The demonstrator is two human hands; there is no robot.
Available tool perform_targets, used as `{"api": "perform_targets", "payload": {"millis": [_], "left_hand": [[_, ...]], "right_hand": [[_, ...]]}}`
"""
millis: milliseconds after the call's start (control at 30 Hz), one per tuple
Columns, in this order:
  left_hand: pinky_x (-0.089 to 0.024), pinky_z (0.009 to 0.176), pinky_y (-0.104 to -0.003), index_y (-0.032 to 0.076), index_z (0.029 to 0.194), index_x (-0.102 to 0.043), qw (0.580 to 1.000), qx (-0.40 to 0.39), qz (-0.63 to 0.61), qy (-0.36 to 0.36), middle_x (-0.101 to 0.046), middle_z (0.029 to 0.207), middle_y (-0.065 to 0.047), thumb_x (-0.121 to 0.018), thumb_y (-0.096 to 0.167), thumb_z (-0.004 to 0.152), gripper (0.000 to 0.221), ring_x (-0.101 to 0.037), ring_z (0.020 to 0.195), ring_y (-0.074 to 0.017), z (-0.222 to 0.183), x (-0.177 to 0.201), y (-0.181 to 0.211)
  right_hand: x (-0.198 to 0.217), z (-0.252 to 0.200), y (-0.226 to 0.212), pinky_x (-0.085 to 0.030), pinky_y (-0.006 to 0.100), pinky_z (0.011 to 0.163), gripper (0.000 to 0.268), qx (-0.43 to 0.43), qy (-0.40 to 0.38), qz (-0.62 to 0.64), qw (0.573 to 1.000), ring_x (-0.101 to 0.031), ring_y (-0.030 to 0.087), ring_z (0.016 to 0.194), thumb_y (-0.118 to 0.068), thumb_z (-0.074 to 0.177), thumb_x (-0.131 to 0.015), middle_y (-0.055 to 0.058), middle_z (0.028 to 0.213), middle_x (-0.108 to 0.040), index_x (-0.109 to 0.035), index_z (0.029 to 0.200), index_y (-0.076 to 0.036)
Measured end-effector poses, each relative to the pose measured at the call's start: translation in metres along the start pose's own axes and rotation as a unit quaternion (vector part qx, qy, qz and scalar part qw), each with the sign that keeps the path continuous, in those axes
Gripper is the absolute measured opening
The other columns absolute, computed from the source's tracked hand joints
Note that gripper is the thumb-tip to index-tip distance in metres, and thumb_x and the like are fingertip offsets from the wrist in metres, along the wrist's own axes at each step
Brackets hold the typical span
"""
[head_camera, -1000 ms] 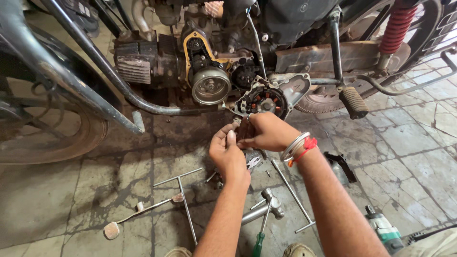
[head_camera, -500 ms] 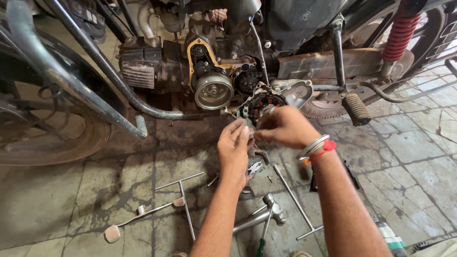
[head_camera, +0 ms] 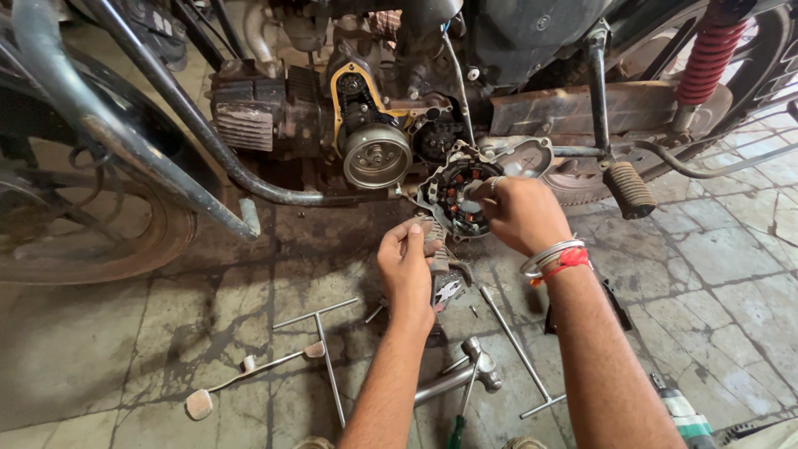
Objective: The person uses a screwdriver and an impact wrench to remove components from a motorcycle engine, then uses their hands to detach a small internal part.
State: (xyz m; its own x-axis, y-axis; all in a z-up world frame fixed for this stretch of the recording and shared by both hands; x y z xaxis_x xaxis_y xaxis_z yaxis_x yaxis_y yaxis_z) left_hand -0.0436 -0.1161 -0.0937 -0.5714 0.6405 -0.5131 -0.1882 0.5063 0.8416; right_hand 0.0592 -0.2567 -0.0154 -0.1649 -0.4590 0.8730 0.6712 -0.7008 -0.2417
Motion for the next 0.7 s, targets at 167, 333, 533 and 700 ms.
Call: {"api": "perform_targets", "payload": {"millis": [167, 333, 533, 700], "left_hand": [[-0.055, 0.065, -0.026, 0.003, 0.119, -0.061, 1.000, 0.021, -0.009, 0.017, -0.074, 0.109, -0.005, -0.053, 0.020, 0.101, 0.025, -0.064, 0.081, -0.0091, -0.002, 0.003, -0.003], [-0.053, 0.062, -0.030, 0.002, 0.111, -0.063, 1.000, -0.008, -0.013, 0.020, -0.073, 0.097, -0.007, -0.055, 0.019, 0.100, 0.022, -0.064, 0.072, -0.0106, -0.002, 0.000, -0.010], [-0.048, 0.059, -0.025, 0.004, 0.108, -0.065, 0.999, -0.017, 0.014, 0.037, -0.074, 0.092, -0.005, -0.058, 0.021, 0.101, 0.020, -0.064, 0.069, -0.0091, 0.001, 0.004, -0.010], [-0.052, 0.058, -0.029, 0.003, 0.107, -0.063, 0.998, 0.017, -0.036, 0.046, -0.072, 0.090, -0.005, -0.058, 0.021, 0.099, 0.020, -0.062, 0.067, -0.0102, 0.002, 0.005, -0.011]], "right_hand": [[-0.008, -0.002, -0.015, -0.055, 0.048, 0.073, 0.030, -0.081, -0.017, -0.065, 0.994, -0.070, 0.034, 0.080, -0.041, 0.081, -0.079, 0.014, 0.084, -0.073, -0.075, 0.086, -0.011], [-0.032, -0.014, -0.043, -0.056, 0.047, 0.069, 0.045, -0.066, -0.002, -0.173, 0.983, -0.070, 0.035, 0.082, -0.045, 0.073, -0.082, 0.017, 0.089, -0.069, -0.069, 0.094, -0.007], [-0.037, -0.011, -0.027, -0.056, 0.049, 0.069, 0.024, -0.069, 0.011, -0.149, 0.986, -0.071, 0.036, 0.083, -0.027, 0.076, -0.076, 0.015, 0.090, -0.069, -0.071, 0.095, -0.013], [-0.045, -0.012, -0.021, -0.056, 0.049, 0.071, 0.013, -0.087, 0.013, -0.157, 0.984, -0.071, 0.036, 0.085, -0.015, 0.073, -0.071, 0.013, 0.092, -0.069, -0.072, 0.086, -0.013]]}}
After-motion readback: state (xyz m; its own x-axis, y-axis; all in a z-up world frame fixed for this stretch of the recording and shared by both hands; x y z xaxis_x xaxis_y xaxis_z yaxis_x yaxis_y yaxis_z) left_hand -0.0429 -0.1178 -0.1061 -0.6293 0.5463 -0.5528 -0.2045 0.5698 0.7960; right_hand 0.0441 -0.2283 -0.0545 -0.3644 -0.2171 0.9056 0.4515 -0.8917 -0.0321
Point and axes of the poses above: each hand's wrist, its own z-axis towards the middle knuckle, its own x-axis out of the back of the hand, y = z × x, the point moved 1 cm from there along z, towards the middle knuckle
